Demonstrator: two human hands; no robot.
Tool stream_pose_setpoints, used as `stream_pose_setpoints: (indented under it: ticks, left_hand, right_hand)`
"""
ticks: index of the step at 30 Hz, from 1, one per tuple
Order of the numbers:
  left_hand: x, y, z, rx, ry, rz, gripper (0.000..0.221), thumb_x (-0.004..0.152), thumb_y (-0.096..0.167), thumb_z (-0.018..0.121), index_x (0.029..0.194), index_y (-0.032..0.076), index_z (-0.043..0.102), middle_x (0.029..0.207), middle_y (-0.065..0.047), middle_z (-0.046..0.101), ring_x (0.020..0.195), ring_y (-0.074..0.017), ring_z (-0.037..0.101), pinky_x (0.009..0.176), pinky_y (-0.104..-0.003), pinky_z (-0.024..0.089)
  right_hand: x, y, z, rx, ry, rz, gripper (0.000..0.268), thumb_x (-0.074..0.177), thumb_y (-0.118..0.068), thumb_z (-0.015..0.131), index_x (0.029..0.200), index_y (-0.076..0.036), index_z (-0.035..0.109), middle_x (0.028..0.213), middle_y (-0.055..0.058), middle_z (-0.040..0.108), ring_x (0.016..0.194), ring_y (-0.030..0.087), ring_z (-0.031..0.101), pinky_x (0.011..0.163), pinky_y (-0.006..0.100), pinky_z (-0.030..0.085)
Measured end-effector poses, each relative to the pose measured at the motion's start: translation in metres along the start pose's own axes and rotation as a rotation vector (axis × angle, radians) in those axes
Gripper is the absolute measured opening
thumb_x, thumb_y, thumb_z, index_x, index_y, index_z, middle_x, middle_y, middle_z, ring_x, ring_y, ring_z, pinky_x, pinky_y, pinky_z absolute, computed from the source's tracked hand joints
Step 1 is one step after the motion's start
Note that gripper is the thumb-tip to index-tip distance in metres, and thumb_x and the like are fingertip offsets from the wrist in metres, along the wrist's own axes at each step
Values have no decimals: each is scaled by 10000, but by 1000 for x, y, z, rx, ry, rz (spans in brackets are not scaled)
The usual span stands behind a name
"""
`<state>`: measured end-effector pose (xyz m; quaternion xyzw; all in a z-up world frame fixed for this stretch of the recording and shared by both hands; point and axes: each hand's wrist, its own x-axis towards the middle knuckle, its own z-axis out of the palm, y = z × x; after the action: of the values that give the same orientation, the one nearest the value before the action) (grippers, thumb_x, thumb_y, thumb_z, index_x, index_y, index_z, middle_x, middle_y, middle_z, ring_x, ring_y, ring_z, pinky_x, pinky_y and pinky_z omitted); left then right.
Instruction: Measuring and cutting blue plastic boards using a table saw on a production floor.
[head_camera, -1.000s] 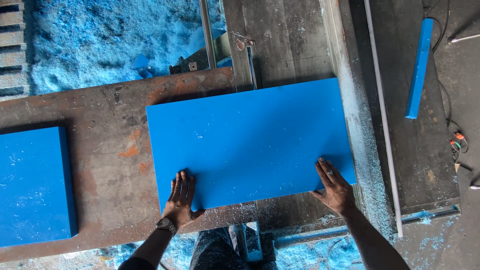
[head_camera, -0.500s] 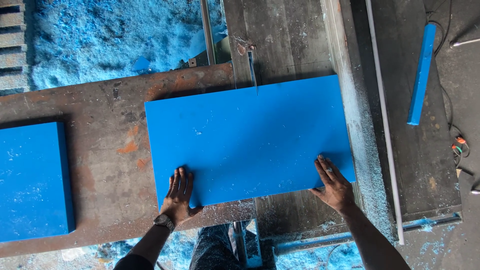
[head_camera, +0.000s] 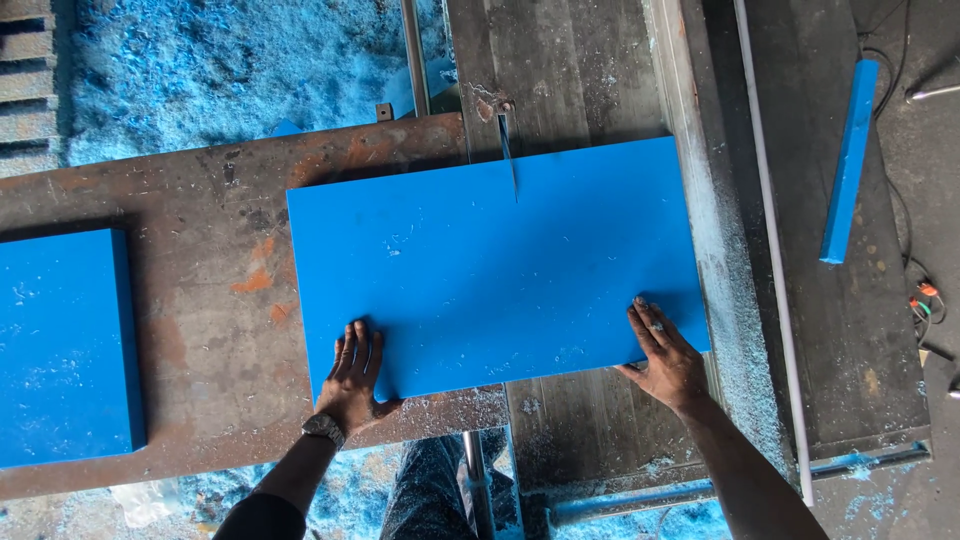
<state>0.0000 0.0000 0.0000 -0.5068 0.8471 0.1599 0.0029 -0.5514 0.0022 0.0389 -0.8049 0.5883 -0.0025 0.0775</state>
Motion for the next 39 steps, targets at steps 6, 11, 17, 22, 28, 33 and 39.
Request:
stream_pose_setpoints:
  ticks: [6,11,17,22,28,33,39]
  left_hand:
    - [-1,2,3,8,-19,-21,1264,648,756,750,1487,-99,345,1540,-440,253,1420,-565,301,1135,-631,337]
    - [-1,4,8,10,-16,-41,1259,650,752,756,1484,-86,322,1538,-430,215,1439,-561,263,1147,-632,315]
    - [-3,7,11,7,-10,-68,1264,645,755,739,1503,-65,304,1569,-416,184,1470,-544,237,1171,-627,282]
    - [-1,10,8,26,31,-63,1258,632,752,751,1482,-75,332,1546,-427,201,1441,-560,265,1149,-632,314]
    - [-3,8,15,33,40,-60,1287,632,774,764,1482,-88,327,1539,-437,200,1434,-564,283,1141,-637,326]
    - [0,16,7,74,9,-90,1300,603,751,788,1508,-68,341,1543,-424,205,1442,-556,281,1154,-629,329]
    - [-2,15,16,73,28,-102,1304,595,741,804,1515,-59,340,1556,-427,195,1448,-554,278,1151,-631,332]
  right_hand:
    - [3,4,4,-19,-19,-6,1088,641,-602,839,1535,-164,400,1612,43,383,1403,274,498,1043,394,540]
    - [5,10,12,-29,-1,-30,1081,655,-598,838,1532,-153,389,1611,54,377,1399,281,494,1054,418,534]
    - [9,15,14,-15,-2,-50,1071,670,-592,833,1537,-143,394,1624,60,359,1422,284,473,1054,415,533]
    - [12,17,15,-51,-26,-41,1071,666,-596,833,1541,-158,399,1625,44,363,1427,266,472,1055,399,533]
    - [14,24,25,-72,17,-66,1077,665,-632,824,1531,-146,407,1618,59,371,1415,273,481,1063,412,524]
    - [19,23,24,-66,28,-74,1053,674,-612,826,1523,-129,431,1617,70,388,1413,267,490,1063,409,530]
    - [22,25,25,-67,46,-93,1044,679,-605,825,1513,-97,455,1610,87,398,1411,273,493,1060,409,534]
